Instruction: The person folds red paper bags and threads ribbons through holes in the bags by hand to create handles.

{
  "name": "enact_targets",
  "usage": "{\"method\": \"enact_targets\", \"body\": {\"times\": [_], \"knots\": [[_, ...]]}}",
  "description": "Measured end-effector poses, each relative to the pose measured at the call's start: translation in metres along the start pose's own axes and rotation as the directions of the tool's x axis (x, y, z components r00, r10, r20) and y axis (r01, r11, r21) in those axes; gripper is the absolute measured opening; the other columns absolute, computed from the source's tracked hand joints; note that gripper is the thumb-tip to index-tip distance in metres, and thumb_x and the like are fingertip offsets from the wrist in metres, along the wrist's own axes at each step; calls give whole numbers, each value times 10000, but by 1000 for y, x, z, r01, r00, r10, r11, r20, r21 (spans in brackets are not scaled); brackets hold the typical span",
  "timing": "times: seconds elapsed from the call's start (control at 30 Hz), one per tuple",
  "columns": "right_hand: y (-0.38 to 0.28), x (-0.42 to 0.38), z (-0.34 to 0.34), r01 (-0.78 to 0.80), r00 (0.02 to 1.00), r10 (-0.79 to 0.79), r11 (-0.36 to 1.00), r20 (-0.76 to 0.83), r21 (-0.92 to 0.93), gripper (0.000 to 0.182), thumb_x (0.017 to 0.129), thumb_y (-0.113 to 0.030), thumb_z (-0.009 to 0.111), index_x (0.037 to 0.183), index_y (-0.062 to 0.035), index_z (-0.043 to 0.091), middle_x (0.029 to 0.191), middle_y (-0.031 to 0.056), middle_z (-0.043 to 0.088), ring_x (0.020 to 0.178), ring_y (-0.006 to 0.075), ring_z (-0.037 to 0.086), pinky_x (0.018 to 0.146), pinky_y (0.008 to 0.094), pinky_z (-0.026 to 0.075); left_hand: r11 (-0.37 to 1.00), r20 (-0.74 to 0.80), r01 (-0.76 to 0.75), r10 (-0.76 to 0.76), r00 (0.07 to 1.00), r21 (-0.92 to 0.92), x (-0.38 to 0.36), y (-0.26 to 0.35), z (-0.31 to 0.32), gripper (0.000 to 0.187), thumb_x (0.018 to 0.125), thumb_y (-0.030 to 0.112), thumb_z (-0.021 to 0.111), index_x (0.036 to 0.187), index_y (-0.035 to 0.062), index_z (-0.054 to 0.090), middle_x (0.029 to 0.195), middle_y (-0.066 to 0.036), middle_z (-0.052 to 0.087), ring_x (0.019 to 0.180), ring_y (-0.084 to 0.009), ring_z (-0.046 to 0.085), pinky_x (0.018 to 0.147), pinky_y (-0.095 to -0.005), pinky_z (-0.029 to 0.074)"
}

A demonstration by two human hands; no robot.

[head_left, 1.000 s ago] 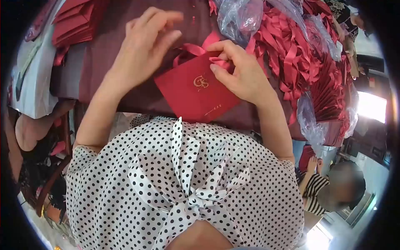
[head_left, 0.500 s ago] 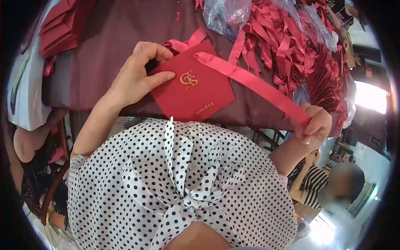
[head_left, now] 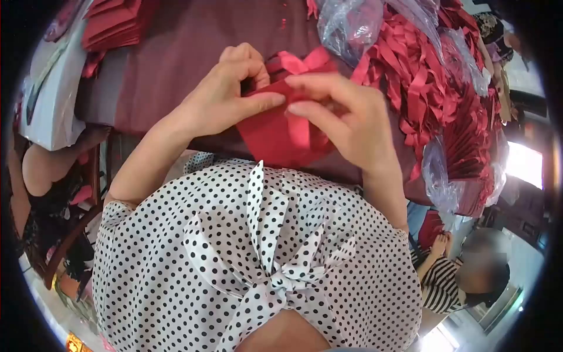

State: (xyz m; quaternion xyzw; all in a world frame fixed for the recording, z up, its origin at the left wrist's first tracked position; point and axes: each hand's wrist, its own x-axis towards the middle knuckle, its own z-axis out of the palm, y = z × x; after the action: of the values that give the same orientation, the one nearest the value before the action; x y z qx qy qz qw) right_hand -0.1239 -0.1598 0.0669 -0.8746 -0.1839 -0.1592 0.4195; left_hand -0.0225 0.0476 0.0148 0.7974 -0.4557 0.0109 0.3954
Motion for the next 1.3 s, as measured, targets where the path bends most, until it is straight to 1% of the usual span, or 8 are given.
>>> {"method": "enact_targets", "body": {"times": [0.13, 0.2, 0.47, 0.63, 0.83, 1.13, 1.23, 1.3], "knots": [[22, 11, 31, -347, 938, 327, 883, 118, 316, 169, 829, -79, 671, 981, -8, 648, 809, 102, 672, 660, 151, 643, 625, 268, 508, 942, 121, 169, -139, 983, -291, 0, -15, 5, 289, 821, 252, 712, 762, 31, 537, 900, -55, 480, 901, -191, 435, 789, -295, 366], [33, 10, 35, -411, 912, 354, 794, 208, 448, 162, 876, -21, 628, 1032, 26, 622, 843, 29, 642, 749, 42, 561, 645, 183, 448, 647, 313, 455, -330, 891, -612, -1, -17, 6, 322, 895, 322, 640, 801, 21, 576, 910, -22, 476, 874, -125, 433, 773, -258, 354], [35, 12, 43, -171, 985, 161, 927, 59, 333, 124, 860, -101, 643, 926, 4, 653, 839, 73, 646, 724, 103, 583, 651, 230, 457, 640, 338, 441, -285, 897, -629, 1, -18, 7, 301, 966, 262, 526, 866, -20, 561, 918, 12, 441, 898, -84, 412, 816, -215, 314], [20, 14, 33, -519, 854, 437, 690, 281, 504, 84, 847, -73, 609, 833, 9, 625, 690, 51, 588, 698, 105, 563, 613, 250, 432, 497, 377, 479, -296, 878, -724, -1, -20, 3, 226, 949, 205, 525, 840, 10, 552, 964, -1, 455, 931, -92, 423, 846, -217, 312], [9, 18, 37, -378, 909, 341, 916, 240, 131, 131, 807, -93, 621, 733, 0, 566, 659, 84, 583, 653, 205, 564, 596, 317, 441, 599, 269, 301, -146, 952, -742, -11, -33, -1, 106, 882, 137, 559, 819, 51, 562, 1005, -17, 499, 997, -128, 419, 903, -264, 298], [12, 21, 46, -354, 925, 326, 926, 195, 134, 133, 795, -94, 630, 735, 0, 558, 685, 106, 596, 652, 261, 574, 600, 361, 449, 773, 138, 155, -88, 986, -615, -11, -29, -3, 115, 874, 138, 564, 814, 42, 549, 1016, -50, 512, 1019, -178, 416, 925, -322, 293], [16, 21, 45, -251, 952, 235, 966, 196, 60, 115, 846, -84, 617, 777, -6, 569, 649, 26, 553, 603, 87, 513, 550, 260, 400, 805, 110, 122, -71, 991, -581, -12, -27, -2, 106, 868, 129, 567, 813, 40, 548, 1023, -62, 515, 1023, -198, 418, 930, -330, 290], [12, 25, 44, -244, 952, 236, 969, 194, 23, 111, 835, -78, 626, 775, -7, 566, 655, 40, 554, 597, 113, 527, 542, 276, 404, 845, 100, 90, -44, 994, -527, -10, -27, -4, 100, 865, 122, 565, 820, 36, 544, 1023, -67, 515, 1028, -205, 419, 927, -332, 300]]}}
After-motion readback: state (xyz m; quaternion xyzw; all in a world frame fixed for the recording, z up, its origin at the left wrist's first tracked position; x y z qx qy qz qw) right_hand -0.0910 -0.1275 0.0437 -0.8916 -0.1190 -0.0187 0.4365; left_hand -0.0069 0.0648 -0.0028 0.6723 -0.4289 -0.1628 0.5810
